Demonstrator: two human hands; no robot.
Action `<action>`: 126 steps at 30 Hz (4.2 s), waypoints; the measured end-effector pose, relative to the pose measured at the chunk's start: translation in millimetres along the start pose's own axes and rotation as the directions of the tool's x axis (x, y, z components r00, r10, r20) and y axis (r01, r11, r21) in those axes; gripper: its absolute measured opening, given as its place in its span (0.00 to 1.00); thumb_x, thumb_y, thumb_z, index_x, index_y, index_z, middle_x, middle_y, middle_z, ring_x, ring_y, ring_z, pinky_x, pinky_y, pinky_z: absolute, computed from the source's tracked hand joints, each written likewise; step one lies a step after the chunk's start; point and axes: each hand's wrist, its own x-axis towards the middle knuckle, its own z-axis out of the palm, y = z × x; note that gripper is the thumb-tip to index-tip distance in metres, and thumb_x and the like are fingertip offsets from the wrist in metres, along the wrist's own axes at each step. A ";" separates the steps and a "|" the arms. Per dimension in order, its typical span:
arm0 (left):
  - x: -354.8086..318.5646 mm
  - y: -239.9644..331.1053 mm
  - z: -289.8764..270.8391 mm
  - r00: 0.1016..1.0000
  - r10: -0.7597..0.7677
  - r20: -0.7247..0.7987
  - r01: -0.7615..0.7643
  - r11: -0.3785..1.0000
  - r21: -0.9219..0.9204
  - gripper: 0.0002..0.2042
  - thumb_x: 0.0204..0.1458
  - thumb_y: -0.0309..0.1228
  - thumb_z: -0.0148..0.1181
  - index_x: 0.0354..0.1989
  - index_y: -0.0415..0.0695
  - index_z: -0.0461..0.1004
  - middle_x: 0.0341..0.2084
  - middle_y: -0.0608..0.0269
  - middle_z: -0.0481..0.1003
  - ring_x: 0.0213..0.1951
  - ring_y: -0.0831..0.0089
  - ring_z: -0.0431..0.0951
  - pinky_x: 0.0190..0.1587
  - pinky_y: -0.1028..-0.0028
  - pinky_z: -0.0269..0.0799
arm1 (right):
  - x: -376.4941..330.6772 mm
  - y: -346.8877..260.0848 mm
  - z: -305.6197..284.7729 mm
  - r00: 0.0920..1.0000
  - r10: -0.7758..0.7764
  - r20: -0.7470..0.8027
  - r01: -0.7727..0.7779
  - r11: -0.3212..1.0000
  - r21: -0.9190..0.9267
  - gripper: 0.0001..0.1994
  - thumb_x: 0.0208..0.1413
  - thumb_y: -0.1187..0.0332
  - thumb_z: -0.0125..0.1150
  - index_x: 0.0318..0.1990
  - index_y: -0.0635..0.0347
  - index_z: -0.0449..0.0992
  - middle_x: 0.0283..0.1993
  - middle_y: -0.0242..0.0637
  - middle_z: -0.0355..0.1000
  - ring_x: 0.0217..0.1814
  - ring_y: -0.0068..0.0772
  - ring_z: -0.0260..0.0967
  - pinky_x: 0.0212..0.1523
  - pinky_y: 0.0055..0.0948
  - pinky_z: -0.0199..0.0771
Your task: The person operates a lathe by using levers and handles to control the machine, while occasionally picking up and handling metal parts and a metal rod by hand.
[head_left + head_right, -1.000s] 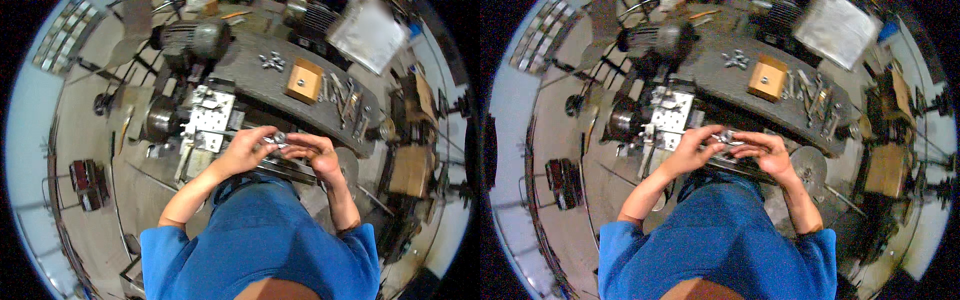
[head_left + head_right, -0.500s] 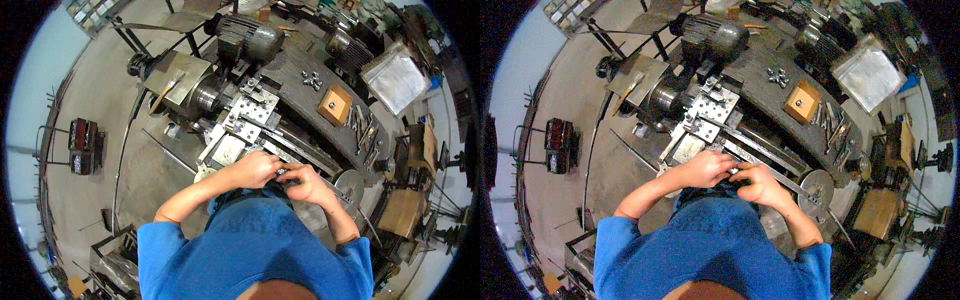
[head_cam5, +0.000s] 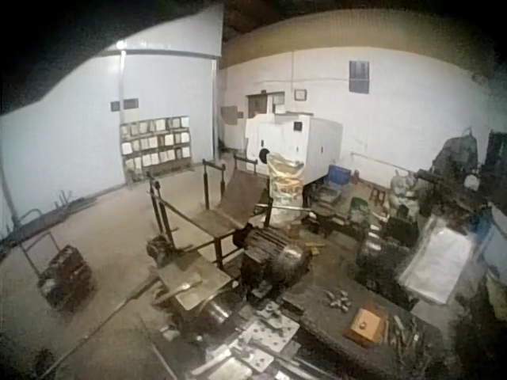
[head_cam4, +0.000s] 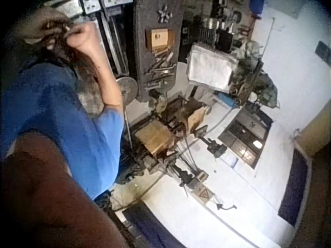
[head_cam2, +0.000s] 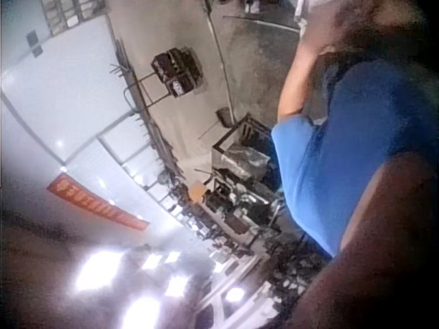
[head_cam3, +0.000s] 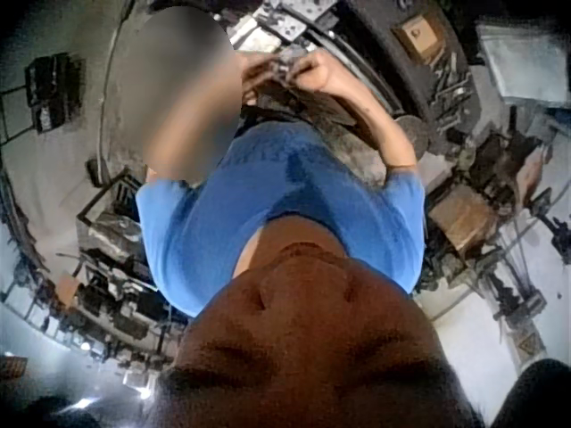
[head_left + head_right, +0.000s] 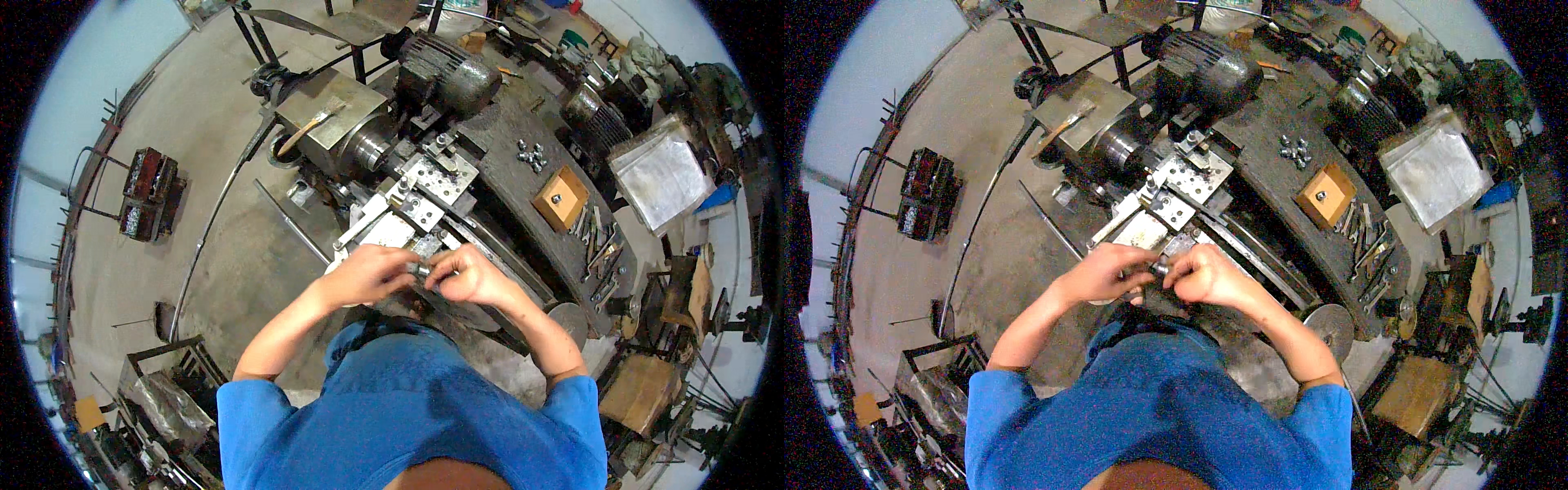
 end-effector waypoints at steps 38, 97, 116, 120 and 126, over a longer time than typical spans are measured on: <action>-286.1 -394.5 -297.3 0.791 -0.322 -0.521 0.608 0.312 0.730 0.08 0.32 0.23 0.54 0.25 0.44 0.65 0.15 0.54 0.69 0.21 0.56 0.72 0.23 0.61 0.64 | 228.5 37.6 -18.6 0.779 0.026 -0.626 -0.256 0.925 -0.280 0.09 0.27 0.74 0.52 0.17 0.62 0.58 0.21 0.38 0.57 0.22 0.30 0.55 0.23 0.26 0.55; 295.7 -168.5 -37.3 0.742 -0.577 0.342 0.585 0.806 0.090 0.17 0.38 0.39 0.64 0.32 0.39 0.76 0.24 0.62 0.73 0.23 0.74 0.68 0.26 0.74 0.63 | -176.1 106.3 -4.3 0.223 0.260 -0.939 -0.290 0.938 0.191 0.16 0.27 0.79 0.44 0.30 0.71 0.71 0.33 0.37 0.70 0.34 0.23 0.65 0.40 0.22 0.65; 318.3 -196.5 -11.6 0.726 -0.599 0.338 0.617 0.784 0.067 0.10 0.34 0.29 0.67 0.21 0.37 0.75 0.18 0.60 0.73 0.15 0.75 0.67 0.15 0.71 0.57 | -196.6 109.1 34.2 0.109 0.261 -0.959 -0.358 0.910 0.207 0.14 0.28 0.79 0.47 0.29 0.69 0.73 0.31 0.41 0.72 0.32 0.29 0.70 0.38 0.23 0.67; 318.1 -195.7 -9.2 0.711 -0.620 0.332 0.646 0.763 0.041 0.12 0.33 0.30 0.69 0.21 0.34 0.74 0.18 0.58 0.73 0.17 0.72 0.69 0.18 0.68 0.61 | -203.5 115.5 38.4 0.104 0.298 -0.949 -0.357 0.902 0.244 0.14 0.29 0.80 0.47 0.29 0.69 0.73 0.32 0.41 0.73 0.34 0.30 0.70 0.39 0.23 0.67; 323.1 -176.4 -7.3 0.746 -0.641 0.183 0.520 0.732 0.441 0.24 0.27 0.37 0.71 0.29 0.28 0.73 0.29 0.47 0.75 0.31 0.63 0.76 0.31 0.67 0.69 | -208.7 118.1 41.7 0.075 0.342 -0.937 -0.349 0.889 0.296 0.14 0.30 0.79 0.47 0.29 0.69 0.73 0.33 0.41 0.73 0.36 0.31 0.69 0.41 0.23 0.66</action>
